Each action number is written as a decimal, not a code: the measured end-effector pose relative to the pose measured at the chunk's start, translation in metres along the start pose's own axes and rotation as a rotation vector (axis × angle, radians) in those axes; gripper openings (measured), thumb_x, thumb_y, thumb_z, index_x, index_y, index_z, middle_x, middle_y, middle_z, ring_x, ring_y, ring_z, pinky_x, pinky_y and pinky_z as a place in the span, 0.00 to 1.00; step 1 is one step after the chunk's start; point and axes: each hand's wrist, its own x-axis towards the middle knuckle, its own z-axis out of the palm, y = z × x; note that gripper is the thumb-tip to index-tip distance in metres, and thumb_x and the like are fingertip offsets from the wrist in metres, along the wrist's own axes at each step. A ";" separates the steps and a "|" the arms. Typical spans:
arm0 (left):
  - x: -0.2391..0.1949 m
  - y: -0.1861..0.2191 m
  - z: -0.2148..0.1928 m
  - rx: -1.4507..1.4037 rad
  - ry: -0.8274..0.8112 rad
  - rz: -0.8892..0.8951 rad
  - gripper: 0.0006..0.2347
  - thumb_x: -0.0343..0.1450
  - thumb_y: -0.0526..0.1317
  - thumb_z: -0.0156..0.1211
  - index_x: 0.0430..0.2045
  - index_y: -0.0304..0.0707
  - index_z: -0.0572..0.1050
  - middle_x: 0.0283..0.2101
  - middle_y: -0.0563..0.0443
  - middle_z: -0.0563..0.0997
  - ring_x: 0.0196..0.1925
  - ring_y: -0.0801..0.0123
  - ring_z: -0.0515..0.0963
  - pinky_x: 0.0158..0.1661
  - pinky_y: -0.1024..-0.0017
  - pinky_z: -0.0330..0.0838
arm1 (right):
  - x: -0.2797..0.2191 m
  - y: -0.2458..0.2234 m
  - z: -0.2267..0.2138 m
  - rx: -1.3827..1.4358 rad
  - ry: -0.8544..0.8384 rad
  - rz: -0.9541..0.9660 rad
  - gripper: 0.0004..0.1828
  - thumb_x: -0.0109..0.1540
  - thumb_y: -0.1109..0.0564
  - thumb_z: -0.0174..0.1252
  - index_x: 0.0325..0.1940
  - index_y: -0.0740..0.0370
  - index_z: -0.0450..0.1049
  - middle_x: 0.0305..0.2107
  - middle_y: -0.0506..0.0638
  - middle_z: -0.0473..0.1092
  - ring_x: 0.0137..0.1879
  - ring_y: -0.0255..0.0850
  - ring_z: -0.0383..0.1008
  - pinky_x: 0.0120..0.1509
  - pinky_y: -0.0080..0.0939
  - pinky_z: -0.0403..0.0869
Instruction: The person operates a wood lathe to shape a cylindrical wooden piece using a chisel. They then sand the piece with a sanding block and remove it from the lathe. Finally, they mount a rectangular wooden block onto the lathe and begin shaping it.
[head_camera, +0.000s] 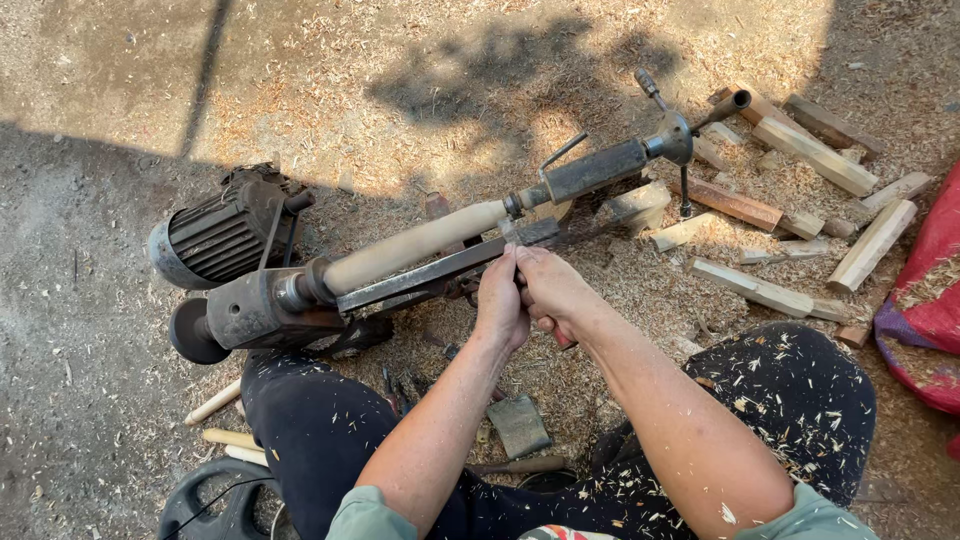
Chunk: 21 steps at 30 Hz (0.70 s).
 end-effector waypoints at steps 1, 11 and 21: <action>-0.002 0.002 0.001 0.020 -0.008 -0.009 0.14 0.80 0.47 0.45 0.31 0.38 0.73 0.24 0.58 0.70 0.22 0.76 0.66 0.24 0.73 0.64 | 0.000 0.000 0.000 -0.002 0.007 0.007 0.20 0.71 0.40 0.36 0.38 0.55 0.63 0.12 0.44 0.53 0.12 0.31 0.46 0.13 0.35 0.49; 0.004 -0.005 -0.006 0.026 -0.078 0.005 0.16 0.81 0.47 0.43 0.37 0.34 0.76 0.25 0.58 0.70 0.21 0.77 0.66 0.23 0.75 0.63 | 0.011 0.012 -0.002 0.055 0.004 -0.007 0.19 0.72 0.41 0.38 0.41 0.55 0.64 0.14 0.42 0.54 0.12 0.30 0.46 0.13 0.34 0.50; -0.010 -0.007 -0.013 0.058 -0.067 0.033 0.19 0.81 0.47 0.42 0.39 0.30 0.78 0.32 0.51 0.78 0.32 0.73 0.77 0.34 0.75 0.74 | 0.006 0.018 0.008 0.065 0.021 0.010 0.16 0.71 0.41 0.39 0.43 0.52 0.65 0.14 0.41 0.53 0.13 0.30 0.46 0.14 0.34 0.49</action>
